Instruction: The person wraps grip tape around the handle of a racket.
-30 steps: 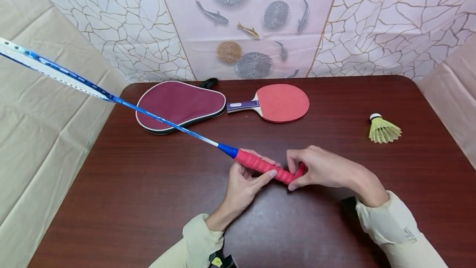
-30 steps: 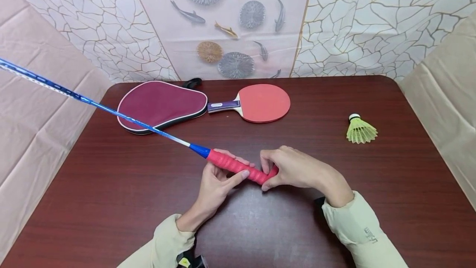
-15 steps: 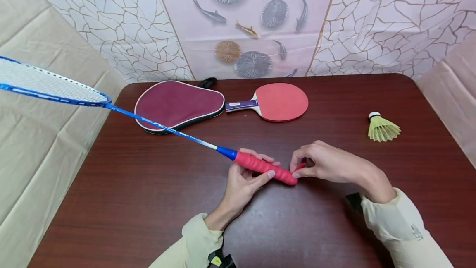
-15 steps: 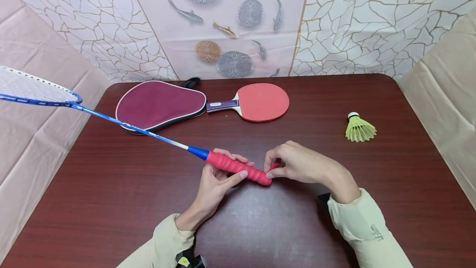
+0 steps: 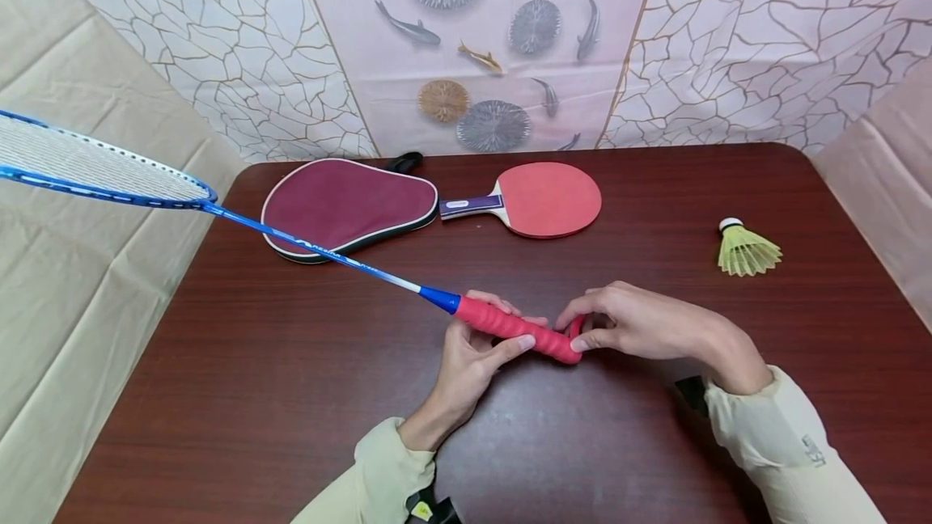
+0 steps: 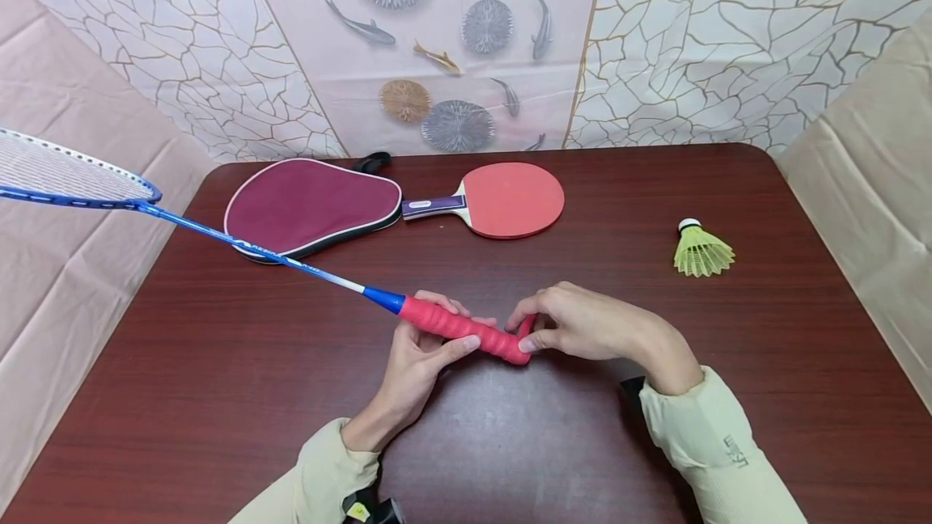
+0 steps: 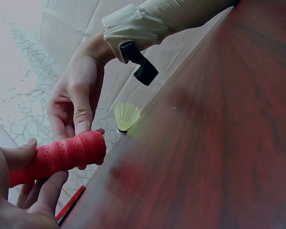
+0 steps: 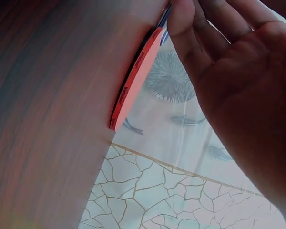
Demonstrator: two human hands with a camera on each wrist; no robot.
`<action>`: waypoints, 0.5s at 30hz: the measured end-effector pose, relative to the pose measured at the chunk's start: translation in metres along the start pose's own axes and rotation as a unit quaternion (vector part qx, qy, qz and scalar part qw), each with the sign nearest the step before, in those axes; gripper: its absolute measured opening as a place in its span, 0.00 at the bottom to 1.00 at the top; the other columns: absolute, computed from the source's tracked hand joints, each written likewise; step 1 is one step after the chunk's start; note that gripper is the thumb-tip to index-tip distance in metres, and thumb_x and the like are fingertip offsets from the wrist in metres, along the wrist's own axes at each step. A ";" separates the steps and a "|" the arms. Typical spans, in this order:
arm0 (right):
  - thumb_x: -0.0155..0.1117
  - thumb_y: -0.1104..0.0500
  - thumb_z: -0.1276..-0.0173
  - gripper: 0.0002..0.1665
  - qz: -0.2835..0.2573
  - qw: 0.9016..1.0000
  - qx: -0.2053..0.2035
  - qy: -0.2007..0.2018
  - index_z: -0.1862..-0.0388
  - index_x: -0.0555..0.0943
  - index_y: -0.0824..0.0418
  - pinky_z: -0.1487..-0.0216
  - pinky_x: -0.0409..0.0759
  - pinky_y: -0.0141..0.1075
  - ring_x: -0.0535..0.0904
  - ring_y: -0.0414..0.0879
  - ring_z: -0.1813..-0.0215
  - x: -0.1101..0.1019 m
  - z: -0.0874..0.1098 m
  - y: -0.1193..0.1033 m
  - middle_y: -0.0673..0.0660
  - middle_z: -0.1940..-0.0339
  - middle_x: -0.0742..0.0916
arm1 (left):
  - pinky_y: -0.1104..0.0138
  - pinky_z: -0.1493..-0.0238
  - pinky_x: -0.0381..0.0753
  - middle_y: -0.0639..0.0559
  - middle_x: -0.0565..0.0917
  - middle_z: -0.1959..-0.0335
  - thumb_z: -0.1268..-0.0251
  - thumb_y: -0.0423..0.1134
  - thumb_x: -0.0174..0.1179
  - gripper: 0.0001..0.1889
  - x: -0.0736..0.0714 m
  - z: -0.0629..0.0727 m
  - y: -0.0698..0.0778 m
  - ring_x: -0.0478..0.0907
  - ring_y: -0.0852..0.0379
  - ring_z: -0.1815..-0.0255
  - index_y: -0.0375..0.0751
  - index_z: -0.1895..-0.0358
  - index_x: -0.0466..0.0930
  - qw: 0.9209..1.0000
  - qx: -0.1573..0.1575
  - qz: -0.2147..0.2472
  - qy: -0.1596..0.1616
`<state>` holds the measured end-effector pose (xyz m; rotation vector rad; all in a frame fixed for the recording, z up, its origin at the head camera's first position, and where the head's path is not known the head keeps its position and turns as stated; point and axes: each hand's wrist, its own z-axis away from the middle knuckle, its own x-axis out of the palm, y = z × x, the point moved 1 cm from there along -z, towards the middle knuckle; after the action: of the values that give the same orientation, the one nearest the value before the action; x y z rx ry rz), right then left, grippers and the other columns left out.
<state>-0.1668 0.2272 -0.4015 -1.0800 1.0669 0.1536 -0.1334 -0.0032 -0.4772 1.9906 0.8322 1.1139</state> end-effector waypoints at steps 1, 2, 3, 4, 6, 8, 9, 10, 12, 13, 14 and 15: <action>0.69 0.54 0.34 0.12 0.000 1.000 -0.001 -0.003 0.52 0.83 0.46 0.58 0.80 0.35 0.80 0.35 0.61 0.000 0.000 0.000 0.39 0.61 0.84 | 0.48 0.48 0.79 0.19 0.72 0.53 0.43 0.16 0.62 0.21 0.000 0.000 0.000 0.79 0.27 0.51 0.27 0.49 0.64 1.000 -0.003 -0.001 0.003; 0.69 0.54 0.34 0.12 -0.001 1.000 -0.001 -0.007 0.52 0.83 0.46 0.58 0.79 0.35 0.80 0.35 0.61 0.000 0.000 0.000 0.38 0.61 0.84 | 0.48 0.48 0.79 0.20 0.73 0.54 0.43 0.17 0.63 0.21 0.000 0.001 0.000 0.79 0.27 0.52 0.27 0.49 0.65 1.000 -0.006 -0.001 0.005; 0.69 0.54 0.34 0.12 -0.003 1.000 -0.001 -0.010 0.52 0.83 0.46 0.59 0.79 0.35 0.80 0.35 0.61 0.000 0.000 -0.001 0.39 0.61 0.84 | 0.48 0.48 0.79 0.22 0.75 0.55 0.43 0.17 0.63 0.21 0.000 0.001 0.000 0.79 0.27 0.52 0.27 0.50 0.65 1.000 -0.010 -0.004 0.006; 0.70 0.54 0.34 0.12 -0.004 1.000 0.000 -0.012 0.52 0.83 0.46 0.59 0.79 0.34 0.79 0.35 0.62 0.000 0.000 -0.001 0.39 0.61 0.84 | 0.49 0.49 0.79 0.23 0.77 0.55 0.43 0.17 0.64 0.21 0.000 0.001 0.000 0.79 0.28 0.52 0.26 0.49 0.66 1.000 -0.013 -0.007 0.006; 0.70 0.53 0.35 0.12 -0.010 1.000 0.004 -0.016 0.53 0.83 0.47 0.59 0.79 0.34 0.79 0.36 0.62 0.000 0.000 -0.001 0.40 0.62 0.84 | 0.50 0.48 0.80 0.25 0.79 0.56 0.44 0.18 0.64 0.21 0.000 0.002 0.000 0.80 0.29 0.51 0.25 0.49 0.67 1.000 -0.021 -0.014 0.007; 0.71 0.52 0.36 0.12 -0.009 1.000 0.005 -0.017 0.53 0.83 0.47 0.59 0.79 0.34 0.79 0.36 0.62 0.000 0.001 -0.001 0.40 0.61 0.84 | 0.50 0.48 0.79 0.26 0.81 0.55 0.45 0.18 0.65 0.21 -0.001 0.002 0.000 0.80 0.30 0.51 0.23 0.49 0.69 0.999 -0.031 -0.014 0.011; 0.71 0.52 0.36 0.12 -0.008 1.000 0.002 -0.017 0.53 0.84 0.46 0.58 0.78 0.35 0.79 0.36 0.62 0.001 0.001 -0.001 0.39 0.61 0.83 | 0.50 0.47 0.79 0.26 0.81 0.55 0.45 0.18 0.66 0.22 -0.001 0.002 0.000 0.80 0.30 0.50 0.23 0.48 0.70 0.999 -0.037 -0.014 0.014; 0.71 0.51 0.36 0.12 -0.006 1.000 0.001 -0.016 0.54 0.84 0.46 0.58 0.78 0.35 0.78 0.36 0.61 0.001 0.001 -0.001 0.39 0.60 0.83 | 0.50 0.47 0.78 0.26 0.81 0.54 0.46 0.18 0.66 0.23 -0.001 0.002 0.000 0.80 0.31 0.50 0.22 0.47 0.70 0.999 -0.042 -0.012 0.016; 0.72 0.50 0.37 0.11 -0.001 1.000 -0.003 -0.012 0.56 0.84 0.45 0.59 0.78 0.35 0.78 0.37 0.62 0.001 0.001 0.000 0.39 0.62 0.82 | 0.50 0.46 0.78 0.27 0.81 0.52 0.47 0.17 0.66 0.24 -0.001 0.002 0.000 0.79 0.31 0.49 0.22 0.46 0.70 0.998 -0.050 -0.007 0.021; 0.73 0.49 0.38 0.11 0.002 1.000 -0.004 -0.009 0.57 0.84 0.45 0.59 0.77 0.35 0.78 0.37 0.62 0.001 0.001 0.000 0.39 0.62 0.82 | 0.50 0.46 0.77 0.27 0.81 0.52 0.47 0.17 0.66 0.25 -0.001 0.002 0.000 0.79 0.31 0.48 0.22 0.45 0.70 0.998 -0.052 -0.005 0.020; 0.73 0.49 0.39 0.11 0.005 1.000 -0.005 -0.007 0.58 0.83 0.45 0.60 0.77 0.34 0.78 0.38 0.63 0.002 0.001 0.000 0.39 0.63 0.82 | 0.50 0.45 0.77 0.27 0.81 0.51 0.46 0.17 0.66 0.25 -0.001 0.002 0.000 0.79 0.32 0.48 0.22 0.44 0.70 0.999 -0.052 -0.005 0.018; 0.74 0.48 0.39 0.11 0.008 1.000 -0.005 -0.003 0.60 0.83 0.45 0.61 0.77 0.34 0.77 0.38 0.64 0.002 0.001 0.000 0.40 0.65 0.82 | 0.50 0.45 0.77 0.27 0.81 0.50 0.46 0.17 0.65 0.25 -0.001 0.002 -0.001 0.78 0.31 0.47 0.22 0.43 0.70 0.999 -0.049 -0.006 0.012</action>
<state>-0.1652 0.2271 -0.4027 -1.0783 1.0707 0.1751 -0.1321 -0.0042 -0.4790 1.8918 0.7859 1.1527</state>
